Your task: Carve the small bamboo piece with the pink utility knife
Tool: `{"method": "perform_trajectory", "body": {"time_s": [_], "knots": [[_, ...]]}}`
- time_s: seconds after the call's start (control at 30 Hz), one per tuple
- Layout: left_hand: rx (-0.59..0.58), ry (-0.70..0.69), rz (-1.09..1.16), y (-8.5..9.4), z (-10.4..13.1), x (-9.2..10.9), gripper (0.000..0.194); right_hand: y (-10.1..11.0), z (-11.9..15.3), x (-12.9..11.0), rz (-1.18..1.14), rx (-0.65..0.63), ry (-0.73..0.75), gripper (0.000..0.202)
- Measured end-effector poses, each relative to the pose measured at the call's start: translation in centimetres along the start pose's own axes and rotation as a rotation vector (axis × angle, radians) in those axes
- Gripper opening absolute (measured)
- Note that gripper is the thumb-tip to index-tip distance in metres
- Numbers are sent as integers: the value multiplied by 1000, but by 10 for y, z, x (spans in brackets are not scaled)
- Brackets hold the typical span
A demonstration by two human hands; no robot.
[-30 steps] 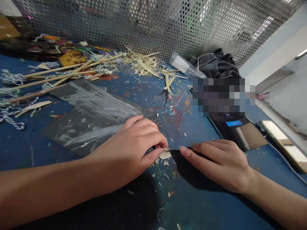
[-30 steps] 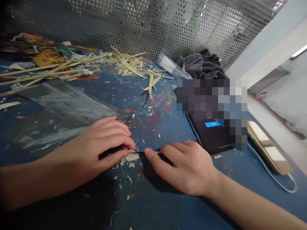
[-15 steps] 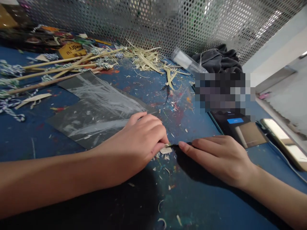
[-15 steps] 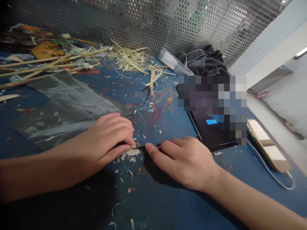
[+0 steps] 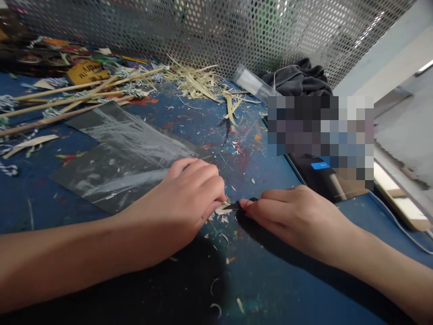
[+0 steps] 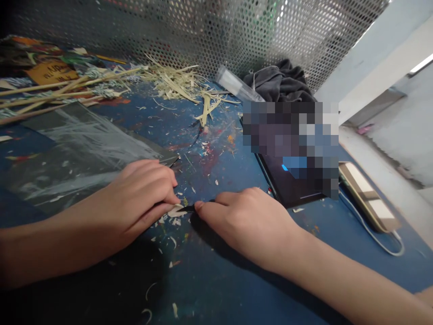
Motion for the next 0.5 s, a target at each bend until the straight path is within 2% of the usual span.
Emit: {"method": "perform_trajectory", "body": {"time_s": [0.1, 0.17, 0.27, 0.37, 0.5], "knots": [[40, -32, -42, 4, 3, 3, 19, -2, 2, 0, -34, -27, -4, 28], [36, -7, -15, 5, 3, 0, 20, 2, 5, -4, 10, 31, 52, 25], [-39, 63, 102, 1, 0, -10, 19, 11, 12, -13, 156, 174, 184, 16], [-86, 95, 186, 0, -2, -16, 16, 19, 16, -17, 266, 292, 249, 17], [-74, 124, 221, 2, -2, -22, 17, 16, 13, -20, 353, 303, 279, 16]]}}
Point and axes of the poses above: each hand's wrist, its own z-axis away from the middle knuckle, its own y-axis out of the back of the hand, x = y × z, the point moved 9 cm from there along -z, towards the middle knuckle, and after that the axes turned 6 degrees about -z, right-handed, at the moved point
